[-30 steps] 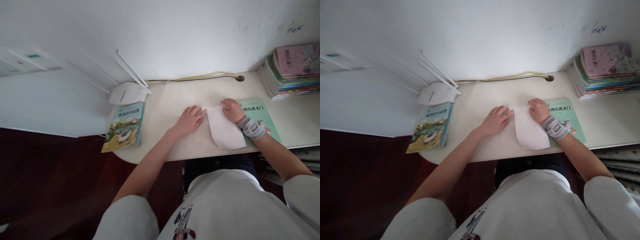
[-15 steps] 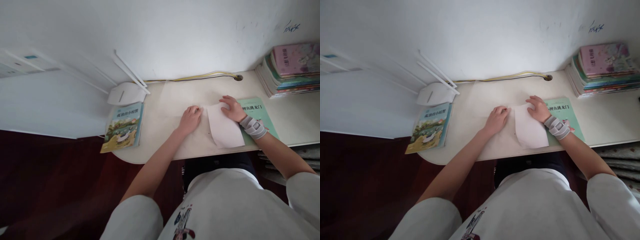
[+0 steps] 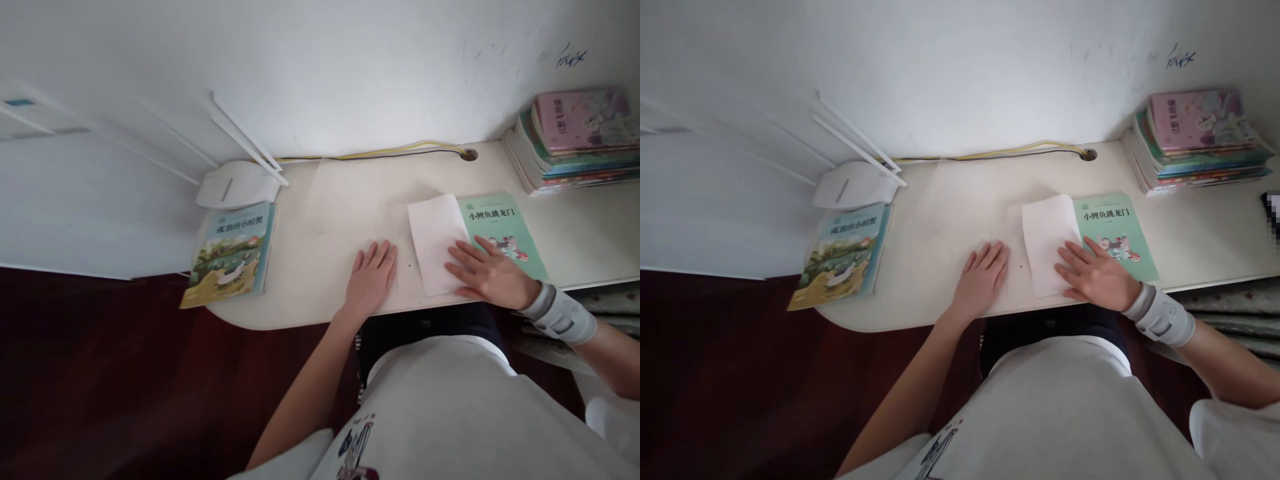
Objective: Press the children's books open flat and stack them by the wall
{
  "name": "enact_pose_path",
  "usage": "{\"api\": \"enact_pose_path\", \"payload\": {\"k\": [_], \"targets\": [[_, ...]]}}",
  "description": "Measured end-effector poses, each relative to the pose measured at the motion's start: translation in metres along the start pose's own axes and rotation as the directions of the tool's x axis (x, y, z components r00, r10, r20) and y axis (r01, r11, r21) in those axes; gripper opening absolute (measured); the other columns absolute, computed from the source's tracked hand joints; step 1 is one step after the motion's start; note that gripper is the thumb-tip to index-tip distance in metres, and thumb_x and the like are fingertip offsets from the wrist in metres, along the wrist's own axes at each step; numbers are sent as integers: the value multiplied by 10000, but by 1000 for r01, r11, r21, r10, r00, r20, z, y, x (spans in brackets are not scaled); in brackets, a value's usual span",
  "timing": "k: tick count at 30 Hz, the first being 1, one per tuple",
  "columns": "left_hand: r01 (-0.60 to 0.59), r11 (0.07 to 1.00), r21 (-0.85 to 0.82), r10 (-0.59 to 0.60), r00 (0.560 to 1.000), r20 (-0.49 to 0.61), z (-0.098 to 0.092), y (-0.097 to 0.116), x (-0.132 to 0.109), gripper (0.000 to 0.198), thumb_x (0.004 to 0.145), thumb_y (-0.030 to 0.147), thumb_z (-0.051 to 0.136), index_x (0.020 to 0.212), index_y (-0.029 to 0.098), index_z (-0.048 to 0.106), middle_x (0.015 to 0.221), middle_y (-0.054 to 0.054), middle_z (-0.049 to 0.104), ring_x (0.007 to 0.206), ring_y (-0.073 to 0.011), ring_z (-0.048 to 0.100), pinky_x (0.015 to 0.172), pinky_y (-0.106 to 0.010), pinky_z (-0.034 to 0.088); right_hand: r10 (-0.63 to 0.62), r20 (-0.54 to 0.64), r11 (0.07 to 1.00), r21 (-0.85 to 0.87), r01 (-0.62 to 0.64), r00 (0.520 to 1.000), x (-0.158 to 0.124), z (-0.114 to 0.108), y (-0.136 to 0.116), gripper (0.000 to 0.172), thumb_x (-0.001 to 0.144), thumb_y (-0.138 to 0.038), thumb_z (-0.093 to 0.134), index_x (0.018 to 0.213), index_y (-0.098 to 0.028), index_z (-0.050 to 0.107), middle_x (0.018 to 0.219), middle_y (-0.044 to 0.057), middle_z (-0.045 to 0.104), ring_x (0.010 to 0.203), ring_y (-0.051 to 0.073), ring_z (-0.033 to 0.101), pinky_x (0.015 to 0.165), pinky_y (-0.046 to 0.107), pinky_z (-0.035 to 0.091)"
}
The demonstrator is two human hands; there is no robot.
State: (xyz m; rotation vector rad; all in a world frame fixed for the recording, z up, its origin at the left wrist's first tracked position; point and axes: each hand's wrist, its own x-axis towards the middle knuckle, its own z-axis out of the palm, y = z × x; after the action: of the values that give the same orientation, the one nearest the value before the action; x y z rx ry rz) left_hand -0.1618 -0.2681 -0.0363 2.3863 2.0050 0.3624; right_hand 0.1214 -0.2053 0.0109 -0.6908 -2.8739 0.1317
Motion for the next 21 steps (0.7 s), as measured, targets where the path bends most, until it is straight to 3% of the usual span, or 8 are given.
{"api": "enact_pose_path", "payload": {"k": [5,9,11,14,17,21], "targets": [[-5,1000,-7,5,1000,-12,-1,2,1,465,955,336,253,1349,186,451,1397,-109,462,1325,-286,368,1068,-515,299,53,-42,998,22,-52,998,5,22,-20,433,871,-418,514,1256,-223,553,1390,129,460,1372,280,267,1097,579,237],[13,1000,-8,-14,1000,-11,-1,2,1,473,954,331,251,1375,189,413,1407,-108,448,1324,-279,371,1068,-513,301,68,-58,994,86,-62,996,9,21,-29,539,843,-496,522,1299,-210,514,1399,151,442,1368,313,267,1085,631,203],[13,1000,-20,-14,1000,-21,-2,2,0,477,952,325,262,1393,189,381,1401,-113,455,1321,-273,377,1067,-504,309,100,-82,981,172,-84,992,14,12,-18,551,868,-509,464,1328,-205,481,1416,149,422,1362,288,292,1086,589,255],[46,999,-23,-48,994,-98,-8,10,-3,464,948,297,282,1382,171,387,1370,-140,488,1312,-288,388,1060,-527,307,253,-177,936,294,-194,951,29,0,21,496,929,-453,335,1337,-205,468,1445,122,388,1363,231,301,1085,491,326],[-3,1000,-1,3,976,-216,-20,41,-3,438,938,307,335,1337,159,439,1357,-158,497,1332,-308,351,1085,-575,225,347,-207,904,332,-268,915,53,7,64,566,916,-504,318,1340,-157,464,1455,134,367,1373,255,274,1098,488,305],[-358,933,39,357,908,-220,-24,102,9,434,928,328,372,1302,130,470,1397,-146,455,1350,-286,324,1108,-557,208,411,-200,873,366,-321,889,76,33,89,595,928,-512,227,1363,-162,431,1439,118,400,1366,234,294,1110,478,283]]}}
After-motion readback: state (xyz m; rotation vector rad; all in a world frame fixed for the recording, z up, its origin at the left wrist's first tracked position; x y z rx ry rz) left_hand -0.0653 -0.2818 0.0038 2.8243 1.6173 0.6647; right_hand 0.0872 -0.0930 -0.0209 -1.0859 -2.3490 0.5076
